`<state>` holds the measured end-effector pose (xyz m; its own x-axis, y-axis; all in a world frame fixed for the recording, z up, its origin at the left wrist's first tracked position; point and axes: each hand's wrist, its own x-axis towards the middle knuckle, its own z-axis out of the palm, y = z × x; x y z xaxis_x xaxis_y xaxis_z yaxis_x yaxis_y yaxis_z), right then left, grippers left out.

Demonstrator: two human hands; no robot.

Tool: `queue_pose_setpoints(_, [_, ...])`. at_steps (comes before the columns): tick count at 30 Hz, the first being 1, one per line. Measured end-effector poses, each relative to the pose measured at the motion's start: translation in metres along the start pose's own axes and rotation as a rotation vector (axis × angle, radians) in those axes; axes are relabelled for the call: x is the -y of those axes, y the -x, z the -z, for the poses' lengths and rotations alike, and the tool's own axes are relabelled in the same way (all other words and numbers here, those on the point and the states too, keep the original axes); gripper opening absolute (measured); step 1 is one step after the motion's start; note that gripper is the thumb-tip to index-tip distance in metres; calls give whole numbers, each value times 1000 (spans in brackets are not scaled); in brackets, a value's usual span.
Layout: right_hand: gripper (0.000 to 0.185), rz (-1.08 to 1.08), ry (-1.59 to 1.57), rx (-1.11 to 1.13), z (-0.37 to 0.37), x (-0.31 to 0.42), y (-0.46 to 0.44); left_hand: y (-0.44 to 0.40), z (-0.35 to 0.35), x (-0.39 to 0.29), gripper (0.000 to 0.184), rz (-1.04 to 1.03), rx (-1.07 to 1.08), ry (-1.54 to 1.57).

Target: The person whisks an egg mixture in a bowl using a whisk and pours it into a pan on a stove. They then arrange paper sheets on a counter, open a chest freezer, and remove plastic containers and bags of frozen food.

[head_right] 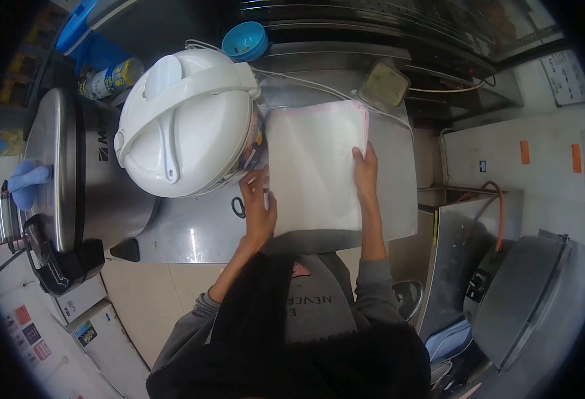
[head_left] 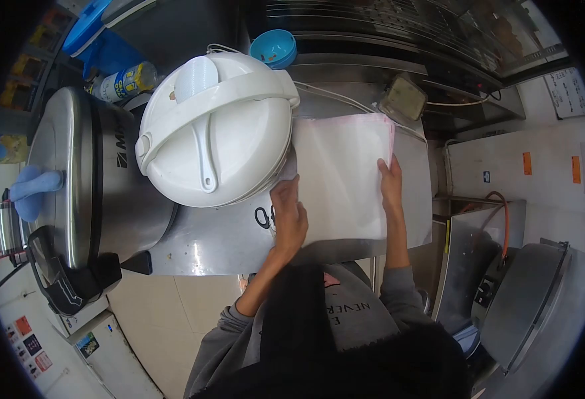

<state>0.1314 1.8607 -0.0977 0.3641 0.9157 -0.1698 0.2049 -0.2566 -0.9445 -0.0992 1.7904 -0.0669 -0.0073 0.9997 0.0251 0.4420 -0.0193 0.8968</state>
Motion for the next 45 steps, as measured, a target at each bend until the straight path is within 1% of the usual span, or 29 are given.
queue_pose_setpoints(1, [35, -10, 72, -1, -3, -10, -5, -3, 3, 1, 53, -47, -40, -34])
queue_pose_setpoints(2, [35, -11, 69, -7, -5, -20, -5, 0, 4, 8, 55, -99, -3, -291])
queue_pose_setpoints(3, [40, 101, 561, -68, -6, -30, -6, 6, -1, 20, 55, -104, -1, -292])
queue_pose_setpoints(4, [46, 218, 1053, -129, -8, -35, -10, 13, -7, 33, 60, -39, 88, -298])
queue_pose_setpoints(5, [46, 223, 1053, -128, -7, -38, -13, 17, -9, 36, 66, 32, 178, -302])
queue_pose_setpoints(6, [49, 271, 918, -100, -4, -43, -14, 22, -11, 39, 75, 36, 170, -309])
queue_pose_setpoints(7, [52, 315, 783, -75, 0, -44, -13, 24, -13, 39, 75, 40, 174, -308])
queue_pose_setpoints(8, [52, 310, 787, -74, 3, -45, -13, 26, -16, 40, 75, 102, 165, -294])
queue_pose_setpoints(10, [49, 60, 384, 55, 9, -44, -18, 26, -22, 38, 76, 163, 154, -279])
queue_pose_setpoints(13, [43, -42, 273, 139, 13, -41, -17, 26, -27, 30, 77, 208, 181, -217])
queue_pose_setpoints(15, [40, 16, 237, 110, 16, -38, -15, 25, -28, 22, 73, 292, 239, -361])
queue_pose_setpoints(17, [37, 66, 200, 89, 22, -35, -17, 25, -26, 24, 74, 241, 254, -333])
queue_pose_setpoints(19, [35, 167, 353, 108, 32, -24, -26, 24, -28, 26, 75, 187, 278, -312])
queue_pose_setpoints(21, [41, 169, 442, 111, 31, 3, -30, 23, -40, 26, 74, 112, 263, -199])
queue_pose_setpoints(23, [44, 240, 1108, -132, 26, 20, -31, 23, -44, 18, 72, 69, 242, -271])
queue_pose_setpoints(24, [40, 348, 1220, -280, 19, 31, -26, 23, -42, 13, 70, 22, 220, -347])
queue_pose_setpoints(25, [40, 360, 1221, -267, 13, 39, -25, 22, -36, 8, 70, 34, 209, -345])
queue_pose_setpoints(27, [35, 596, 741, -23, 2, 47, -17, 24, -16, 3, 57, -47, 99, -388])
queue_pose_setpoints(28, [33, 660, 702, 118, -12, 54, -4, 28, -7, 5, 57, -35, 93, -393])
queue_pose_setpoints(30, [33, 809, 683, 448, -49, 51, 32, 44, 13, 11, 43, 64, -19, -323])
queue_pose_setpoints(31, [33, 841, 620, 672, -67, 36, 55, 52, 22, 13, 43, 72, -24, -324])
queue_pose_setpoints(32, [35, 900, 714, 959, -92, 17, 76, 59, 31, 15, 37, 100, -141, -383])
queue_pose_setpoints(33, [29, 1070, 688, 954, -98, 19, 101, 67, 41, 17, 31, 126, -258, -443])
queue_pose_setpoints(34, [23, 1246, 654, 944, -102, 21, 118, 73, 50, 20, 31, 128, -269, -447])
queue_pose_setpoints(35, [23, 1263, 644, 954, -109, 21, 123, 80, 59, 23, 30, 187, -320, -448])
queue_pose_setpoints(37, [34, 1207, 778, 1159, -120, 13, 132, 98, 73, 28, 30, 262, -398, -454])
queue_pose_setpoints(40, [35, 1322, 762, 1199, -128, 4, 131, 130, 78, 36, 31, 409, -488, -335])
queue_pose_setpoints(43, [30, 1430, 743, 1217, -130, 1, 137, 161, 68, 37, 30, 485, -554, -368])
queue_pose_setpoints(45, [29, 1322, 698, 1190, -127, 1, 141, 182, 65, 36, 31, 502, -608, -349])
